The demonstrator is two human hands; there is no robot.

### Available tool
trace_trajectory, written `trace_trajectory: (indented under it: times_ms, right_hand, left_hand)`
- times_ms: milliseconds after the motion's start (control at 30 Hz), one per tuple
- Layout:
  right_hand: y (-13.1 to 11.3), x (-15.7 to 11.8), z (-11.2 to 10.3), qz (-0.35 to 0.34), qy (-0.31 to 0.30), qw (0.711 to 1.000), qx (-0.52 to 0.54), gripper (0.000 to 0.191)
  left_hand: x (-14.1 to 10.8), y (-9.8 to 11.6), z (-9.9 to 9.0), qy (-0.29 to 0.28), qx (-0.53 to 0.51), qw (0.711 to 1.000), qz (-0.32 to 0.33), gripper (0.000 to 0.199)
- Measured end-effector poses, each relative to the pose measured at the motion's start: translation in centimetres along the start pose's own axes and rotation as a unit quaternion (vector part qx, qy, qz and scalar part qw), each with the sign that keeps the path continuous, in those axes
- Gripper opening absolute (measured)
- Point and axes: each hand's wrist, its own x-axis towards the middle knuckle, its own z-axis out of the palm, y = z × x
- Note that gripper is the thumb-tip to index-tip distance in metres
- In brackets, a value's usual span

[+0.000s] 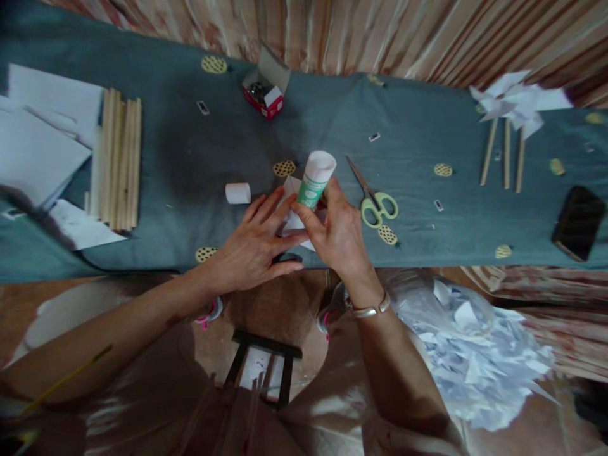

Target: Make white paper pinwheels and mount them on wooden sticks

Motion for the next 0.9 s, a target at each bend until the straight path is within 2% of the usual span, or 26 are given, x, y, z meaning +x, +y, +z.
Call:
trace_trajectory:
  times_ms: [200,733,900]
  right_hand:
    - [0.2,0.2,-0.1,0.004,0.006,1.0,-0.001,0.035]
    - [0.4,-0.1,-0.9,-0.022,0.019,0.999,-0.022,0.03]
    - [0.5,-0.4,-1.1,-0.012,0.009,1.0,-0.021,0.032]
  left_hand:
    - [0.0,0.0,0.0,-0.002,-0.001,1.0,-0.002,0.05]
    - [-0.1,0.0,0.1,0.005,0.002,1.0,-0.002,0.049]
    - [-0.1,0.0,0.1,0.003,0.009,1.0,0.0,0.05]
